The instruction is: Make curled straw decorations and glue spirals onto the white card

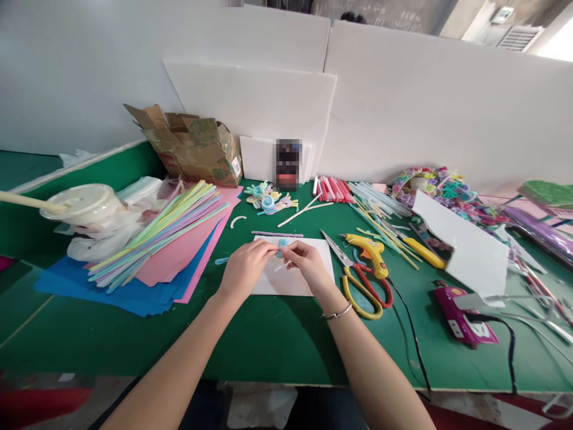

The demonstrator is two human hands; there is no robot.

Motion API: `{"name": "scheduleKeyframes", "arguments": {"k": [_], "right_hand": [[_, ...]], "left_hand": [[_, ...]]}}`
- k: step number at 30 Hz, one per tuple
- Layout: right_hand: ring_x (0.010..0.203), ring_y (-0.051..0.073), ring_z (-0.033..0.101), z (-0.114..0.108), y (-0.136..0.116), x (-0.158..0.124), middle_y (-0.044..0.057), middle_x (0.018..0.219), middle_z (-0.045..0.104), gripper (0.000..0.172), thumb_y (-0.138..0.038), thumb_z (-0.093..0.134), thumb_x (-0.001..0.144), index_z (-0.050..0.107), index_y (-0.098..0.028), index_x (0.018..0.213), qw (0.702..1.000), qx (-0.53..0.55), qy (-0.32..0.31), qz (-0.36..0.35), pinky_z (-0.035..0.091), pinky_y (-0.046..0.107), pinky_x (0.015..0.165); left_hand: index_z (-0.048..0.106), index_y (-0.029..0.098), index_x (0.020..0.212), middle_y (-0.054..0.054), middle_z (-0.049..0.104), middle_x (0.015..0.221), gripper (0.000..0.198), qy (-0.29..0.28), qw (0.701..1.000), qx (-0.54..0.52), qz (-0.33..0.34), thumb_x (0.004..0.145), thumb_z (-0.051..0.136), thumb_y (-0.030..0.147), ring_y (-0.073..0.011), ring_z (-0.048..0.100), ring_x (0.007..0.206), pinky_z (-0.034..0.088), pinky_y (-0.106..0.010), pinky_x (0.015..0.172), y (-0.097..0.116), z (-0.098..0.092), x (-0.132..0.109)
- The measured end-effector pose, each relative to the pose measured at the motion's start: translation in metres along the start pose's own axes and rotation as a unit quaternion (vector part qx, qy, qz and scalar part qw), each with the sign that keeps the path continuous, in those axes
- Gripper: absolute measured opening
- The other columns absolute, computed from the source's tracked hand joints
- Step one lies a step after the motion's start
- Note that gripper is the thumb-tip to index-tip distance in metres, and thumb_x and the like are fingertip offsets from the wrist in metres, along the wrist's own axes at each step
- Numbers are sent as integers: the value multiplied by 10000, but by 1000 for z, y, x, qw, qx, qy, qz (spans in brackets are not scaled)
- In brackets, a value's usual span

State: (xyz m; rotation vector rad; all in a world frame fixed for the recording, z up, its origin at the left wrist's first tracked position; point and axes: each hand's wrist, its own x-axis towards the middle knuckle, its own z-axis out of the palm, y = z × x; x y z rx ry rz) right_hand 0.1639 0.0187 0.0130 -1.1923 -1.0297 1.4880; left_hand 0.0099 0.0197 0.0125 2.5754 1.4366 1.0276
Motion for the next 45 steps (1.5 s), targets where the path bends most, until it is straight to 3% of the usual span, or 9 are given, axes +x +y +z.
{"name": "scheduleKeyframes", "arguments": {"k": [6,16,20,25,29,33,37,41,45], "right_hand": [[542,111,484,0,-1,0,-18,572,565,326,-492,762,592,624,-197,614,995,-62,-16,-79,423,283,549],[682,167,535,1,2,-3,30,714,617,170,-388,704,717,653,-233,669,957,-183,-33,-224,427,308,587],[622,148,517,1,0,-3,11,661,586,204,-395,713,695,629,-221,630,974,-141,4,-179,410,299,563],[567,121,492,-3,-1,0,-10,583,558,285,-436,756,604,606,-195,566,997,-39,43,-57,409,282,558],[557,99,491,-6,0,3,-16,563,556,319,-415,787,545,575,-177,536,998,38,19,48,386,244,532],[518,80,473,-7,2,5,-26,545,539,358,-398,819,475,548,-169,523,991,81,-6,107,360,227,496],[544,86,480,-7,0,3,-22,574,552,354,-434,795,540,553,-175,554,995,60,-20,77,359,227,505],[573,96,482,-5,-4,-1,-19,603,568,318,-460,769,589,604,-189,607,1000,4,-10,-3,384,245,547],[586,121,490,-2,-7,-2,-6,623,573,285,-463,753,618,627,-207,614,993,-65,6,-98,410,278,555]], "left_hand": [[640,198,734,8,694,738,147,-51,962,-213,-163,803,555,101,-137,635,679,456,-226,613,3,-12,6],[632,140,653,-20,652,628,139,-258,788,-455,-325,773,562,133,-119,611,601,497,-267,657,-11,-34,15],[650,165,834,-20,680,751,88,-203,861,-389,-257,786,579,145,-134,631,677,497,-253,642,-8,-27,13],[609,192,933,-26,678,929,128,-86,990,-83,-71,824,575,136,-165,638,808,465,-244,624,1,-12,5],[598,163,897,-30,662,790,170,-49,990,92,99,885,443,94,-161,624,729,441,-263,625,2,-7,-2],[603,156,922,-42,678,805,238,-1,982,112,149,918,372,98,-158,628,726,424,-272,638,-2,-6,-4],[614,168,881,-37,692,785,212,-18,991,64,114,906,411,111,-163,642,726,433,-280,656,-3,-5,-2],[635,200,797,0,714,751,161,-45,996,-60,-49,854,502,130,-145,642,668,428,-249,608,2,-10,4],[633,198,662,19,707,691,197,-118,929,-281,-211,825,527,168,-136,646,681,448,-232,631,5,-24,12]]}}
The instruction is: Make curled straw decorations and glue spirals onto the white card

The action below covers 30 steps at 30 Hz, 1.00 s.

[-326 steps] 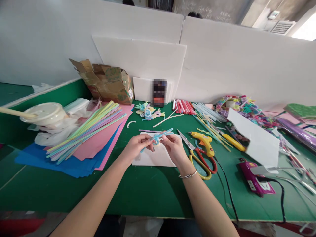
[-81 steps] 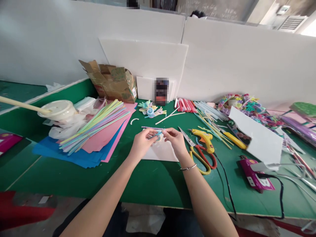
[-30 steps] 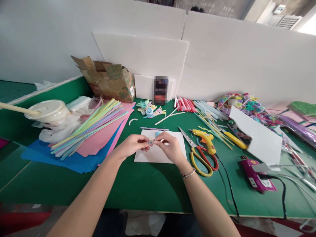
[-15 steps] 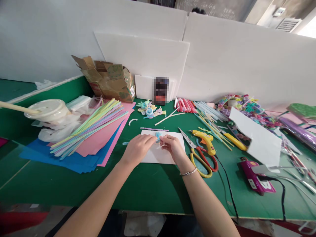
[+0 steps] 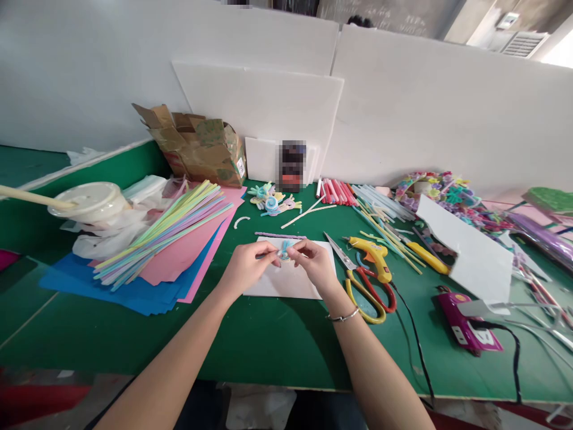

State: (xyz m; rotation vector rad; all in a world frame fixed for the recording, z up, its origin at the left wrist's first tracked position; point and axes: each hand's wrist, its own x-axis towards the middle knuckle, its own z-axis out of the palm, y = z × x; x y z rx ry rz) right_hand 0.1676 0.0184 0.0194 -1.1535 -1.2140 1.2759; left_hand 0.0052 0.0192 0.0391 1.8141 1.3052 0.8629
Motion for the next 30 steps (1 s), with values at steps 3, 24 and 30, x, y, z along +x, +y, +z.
{"name": "scheduleKeyframes", "arguments": {"k": [3,24,30], "right_hand": [[601,143,501,1,1,0,7,646,585,267,-470,734,644,630,-226,612,998,-30,-7,-50,417,296,540],[558,126,477,3,5,0,-5,568,535,311,-452,736,629,572,-199,552,999,28,6,44,388,270,512],[553,106,468,1,4,0,-11,568,542,324,-444,753,610,569,-181,563,993,63,-16,102,357,243,494]], "left_hand": [[637,175,642,-4,681,619,181,-70,977,-165,-114,799,551,204,-139,645,658,481,-247,672,4,-8,1],[605,201,936,-11,707,895,107,39,945,272,179,872,524,175,-158,661,796,435,-221,584,-13,11,-4],[616,183,893,-1,716,829,143,48,909,338,239,863,496,110,-148,659,706,416,-228,573,-20,8,-4]]}}
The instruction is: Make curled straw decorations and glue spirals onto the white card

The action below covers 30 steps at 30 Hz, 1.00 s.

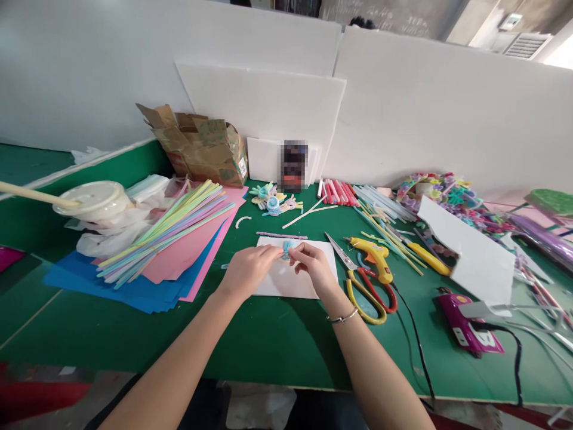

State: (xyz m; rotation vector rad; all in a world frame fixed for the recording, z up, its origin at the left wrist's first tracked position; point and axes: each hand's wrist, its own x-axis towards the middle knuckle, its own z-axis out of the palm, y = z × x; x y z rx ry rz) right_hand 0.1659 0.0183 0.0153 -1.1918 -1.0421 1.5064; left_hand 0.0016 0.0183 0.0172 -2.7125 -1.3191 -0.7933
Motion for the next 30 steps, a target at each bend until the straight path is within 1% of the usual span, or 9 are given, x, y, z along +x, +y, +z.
{"name": "scheduleKeyframes", "arguments": {"k": [6,11,14,19,22,24,26,27,30], "right_hand": [[562,109,467,-1,0,1,-14,577,535,341,-489,728,637,584,-182,606,995,-78,-1,-70,384,247,495],[580,113,475,-5,3,3,1,640,563,303,-470,710,676,599,-191,635,985,-111,-16,-135,405,248,489],[600,123,494,-6,4,3,6,666,568,255,-435,687,722,606,-203,651,974,-129,-22,-186,413,251,489],[656,143,522,-2,2,-4,10,679,591,158,-332,647,793,612,-226,681,936,-173,-20,-307,430,276,551],[676,156,549,0,1,-7,17,684,616,138,-302,636,808,624,-229,692,914,-189,-23,-357,446,308,608],[687,163,564,0,1,-8,20,692,628,124,-290,637,810,631,-231,701,908,-192,-29,-371,449,317,617],[686,163,567,0,1,-8,20,694,633,121,-286,641,806,633,-232,699,908,-189,-31,-374,449,318,618],[681,162,565,0,1,-8,19,693,632,123,-289,645,802,633,-231,694,909,-186,-28,-371,447,318,618],[658,154,542,0,2,-7,15,677,610,147,-309,652,790,629,-227,670,927,-170,-16,-333,438,302,586]], "left_hand": [[634,216,836,31,715,757,159,-62,985,-92,-130,880,489,169,-130,641,662,345,-217,529,3,-8,5],[614,201,676,30,691,687,229,-91,937,-250,-224,858,478,180,-125,594,613,328,-224,538,7,-20,11],[594,177,625,3,670,654,248,-113,869,-402,-266,843,481,213,-128,597,630,380,-225,587,3,-23,12],[582,139,593,2,608,620,202,-187,694,-612,-329,768,566,240,-110,606,567,386,-231,589,-6,-24,11],[609,130,609,21,559,561,162,-220,626,-657,-358,715,626,250,-90,568,515,358,-229,561,-9,-24,10],[630,129,639,35,527,521,131,-232,595,-670,-379,689,656,247,-81,536,496,355,-230,557,-9,-24,9],[632,130,646,39,518,513,122,-237,582,-676,-385,683,665,242,-79,523,489,362,-233,559,-9,-24,9],[629,131,646,37,523,517,121,-237,588,-673,-380,692,657,239,-81,529,494,366,-233,560,-9,-24,10],[612,140,664,22,566,557,130,-211,662,-637,-334,759,592,227,-100,575,539,401,-237,592,-6,-25,10]]}}
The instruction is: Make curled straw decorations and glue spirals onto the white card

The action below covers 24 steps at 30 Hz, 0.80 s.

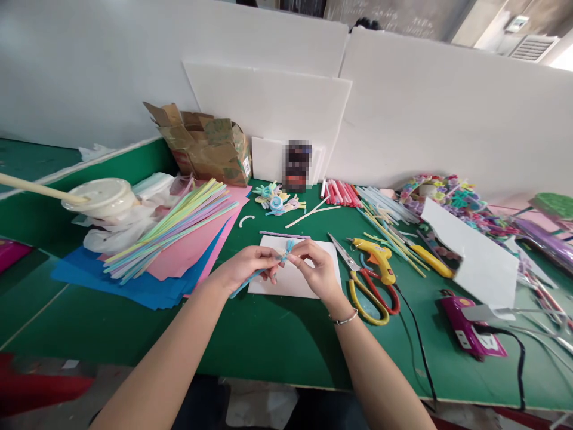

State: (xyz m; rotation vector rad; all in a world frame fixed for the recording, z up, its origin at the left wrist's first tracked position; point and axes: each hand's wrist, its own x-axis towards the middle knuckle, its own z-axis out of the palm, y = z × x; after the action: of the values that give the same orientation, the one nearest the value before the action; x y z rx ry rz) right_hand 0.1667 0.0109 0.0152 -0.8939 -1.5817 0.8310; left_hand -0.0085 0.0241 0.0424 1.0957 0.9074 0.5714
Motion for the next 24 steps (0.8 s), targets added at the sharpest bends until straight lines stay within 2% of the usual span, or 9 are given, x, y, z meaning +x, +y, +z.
{"name": "scheduleKeyframes", "arguments": {"k": [3,5,8,12,14,15,18,21,24], "right_hand": [[622,139,511,0,1,1,7,662,569,182,-342,658,772,621,-219,644,996,34,27,76,417,270,522],[586,127,488,0,2,2,-2,637,542,217,-371,677,742,609,-211,612,989,55,52,124,403,259,498],[540,114,458,0,3,5,-14,581,518,269,-400,704,694,583,-200,559,976,83,68,187,390,260,494],[527,109,451,1,5,5,-14,548,520,300,-416,719,656,566,-187,535,954,126,46,267,366,253,481],[528,106,451,2,6,5,-12,546,523,309,-423,723,648,563,-182,537,948,135,37,287,359,246,474],[525,104,449,3,6,5,-13,547,523,311,-427,724,647,565,-181,542,947,135,35,288,358,244,469],[525,103,447,4,6,5,-17,553,515,312,-449,726,646,583,-182,571,958,115,32,260,365,239,458],[550,112,461,3,6,5,-10,595,524,302,-463,722,655,601,-190,606,974,82,29,211,383,240,451],[566,115,467,1,6,4,-4,638,533,275,-454,690,705,606,-202,635,985,53,22,164,398,243,455]], "left_hand": [[622,162,823,11,624,629,98,57,987,117,95,816,540,214,-126,619,625,447,-247,648,0,5,0],[614,187,933,-4,677,748,128,123,956,223,147,821,559,214,-148,645,718,461,-250,672,-3,9,1],[602,224,982,-16,701,971,146,210,862,412,206,840,566,213,-177,658,858,463,-244,669,-11,14,4],[589,203,955,-18,706,908,120,210,730,583,288,905,482,218,-163,665,786,452,-231,606,-24,13,9],[590,183,907,-24,701,838,127,200,694,622,304,910,463,196,-161,659,734,444,-236,589,-28,11,11],[590,178,896,-26,699,819,124,197,688,629,303,901,466,172,-161,654,714,438,-238,584,-29,10,11],[605,187,875,-26,697,782,135,203,717,602,287,865,486,124,-160,639,693,408,-236,578,-28,9,10],[621,213,820,-14,698,743,166,220,793,510,249,870,470,165,-154,625,667,365,-232,554,-21,12,8],[614,210,725,5,693,702,207,192,878,391,199,864,461,198,-147,609,645,369,-232,571,-12,13,6]]}}
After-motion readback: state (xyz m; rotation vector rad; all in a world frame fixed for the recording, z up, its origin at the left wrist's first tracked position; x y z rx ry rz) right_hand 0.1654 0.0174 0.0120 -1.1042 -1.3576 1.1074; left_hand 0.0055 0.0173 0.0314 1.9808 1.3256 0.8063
